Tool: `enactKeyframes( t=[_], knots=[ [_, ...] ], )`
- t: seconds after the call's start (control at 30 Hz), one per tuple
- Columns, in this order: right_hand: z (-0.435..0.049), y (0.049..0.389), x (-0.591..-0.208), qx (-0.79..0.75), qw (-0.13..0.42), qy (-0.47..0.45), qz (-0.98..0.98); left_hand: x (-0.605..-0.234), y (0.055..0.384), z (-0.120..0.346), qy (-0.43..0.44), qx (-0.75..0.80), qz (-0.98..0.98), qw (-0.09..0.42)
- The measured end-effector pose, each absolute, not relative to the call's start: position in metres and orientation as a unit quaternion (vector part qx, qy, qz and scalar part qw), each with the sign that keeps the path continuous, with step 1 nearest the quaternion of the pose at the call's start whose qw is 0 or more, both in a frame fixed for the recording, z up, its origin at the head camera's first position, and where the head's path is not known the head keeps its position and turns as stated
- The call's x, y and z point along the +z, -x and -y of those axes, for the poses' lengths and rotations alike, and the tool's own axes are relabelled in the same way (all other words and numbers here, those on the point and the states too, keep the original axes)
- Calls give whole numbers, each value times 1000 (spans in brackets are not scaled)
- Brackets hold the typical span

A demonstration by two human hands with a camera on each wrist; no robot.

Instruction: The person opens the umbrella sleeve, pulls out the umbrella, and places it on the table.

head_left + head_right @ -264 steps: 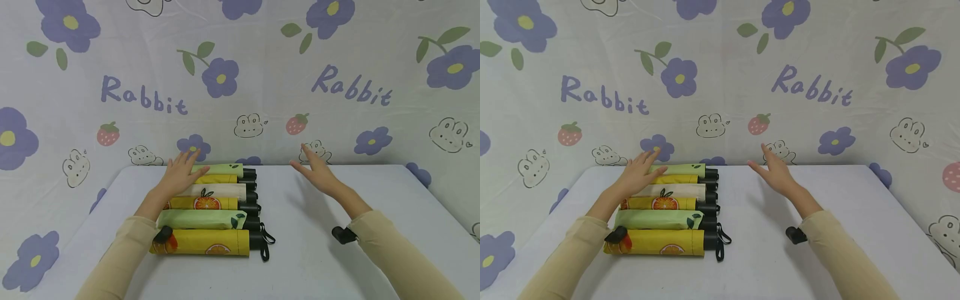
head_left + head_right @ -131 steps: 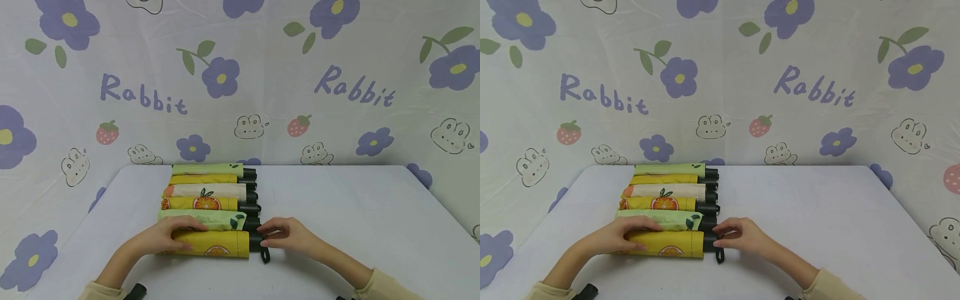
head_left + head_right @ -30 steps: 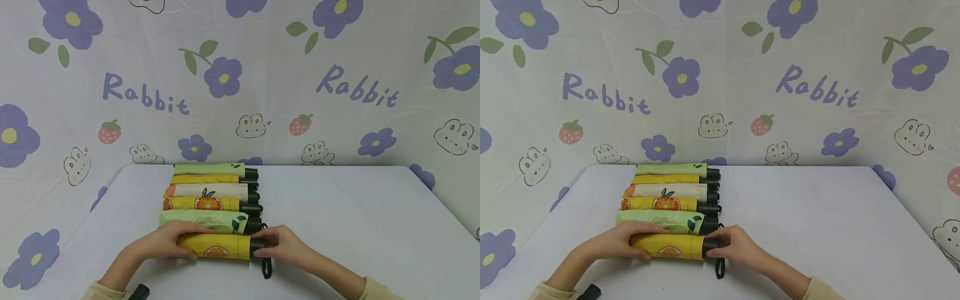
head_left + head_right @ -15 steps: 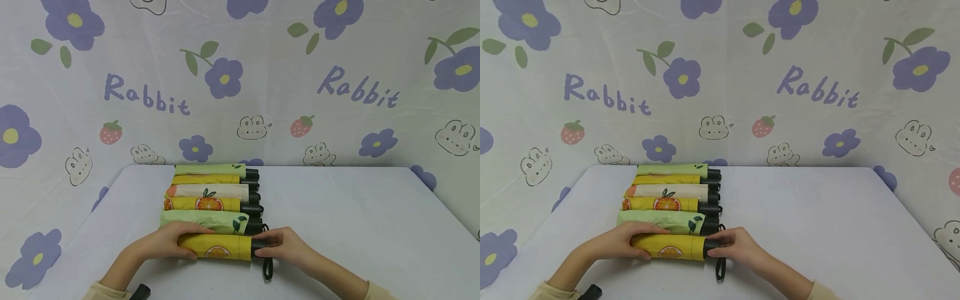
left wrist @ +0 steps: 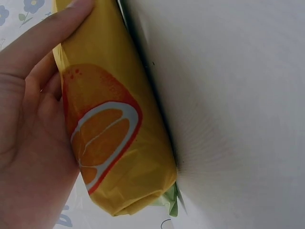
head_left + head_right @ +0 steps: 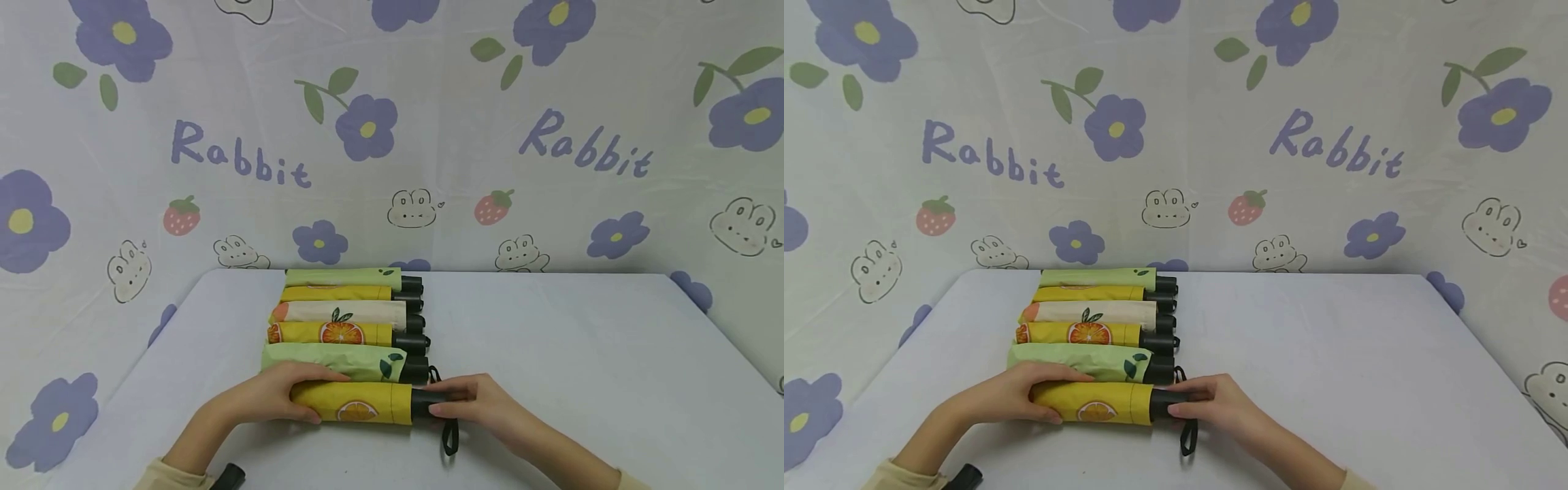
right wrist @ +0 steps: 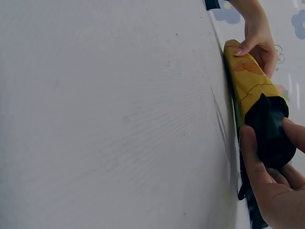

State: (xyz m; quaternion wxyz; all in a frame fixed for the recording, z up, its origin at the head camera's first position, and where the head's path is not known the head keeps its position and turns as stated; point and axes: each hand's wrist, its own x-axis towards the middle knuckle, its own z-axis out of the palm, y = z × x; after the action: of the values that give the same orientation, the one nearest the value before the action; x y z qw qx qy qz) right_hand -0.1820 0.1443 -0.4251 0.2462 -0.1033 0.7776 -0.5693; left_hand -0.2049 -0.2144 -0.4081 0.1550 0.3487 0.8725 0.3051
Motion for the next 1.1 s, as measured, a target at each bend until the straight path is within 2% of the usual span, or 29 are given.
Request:
enactKeyframes(
  t=[0.6,1.1],
  knots=[
    [-163,179,-420,-581,269,99,-762,-408,205,215,-349,308,-871,156],
    [-182,175,-414,-578,268,93,-765,-408,205,216,-353,303,-872,154]
  ],
)
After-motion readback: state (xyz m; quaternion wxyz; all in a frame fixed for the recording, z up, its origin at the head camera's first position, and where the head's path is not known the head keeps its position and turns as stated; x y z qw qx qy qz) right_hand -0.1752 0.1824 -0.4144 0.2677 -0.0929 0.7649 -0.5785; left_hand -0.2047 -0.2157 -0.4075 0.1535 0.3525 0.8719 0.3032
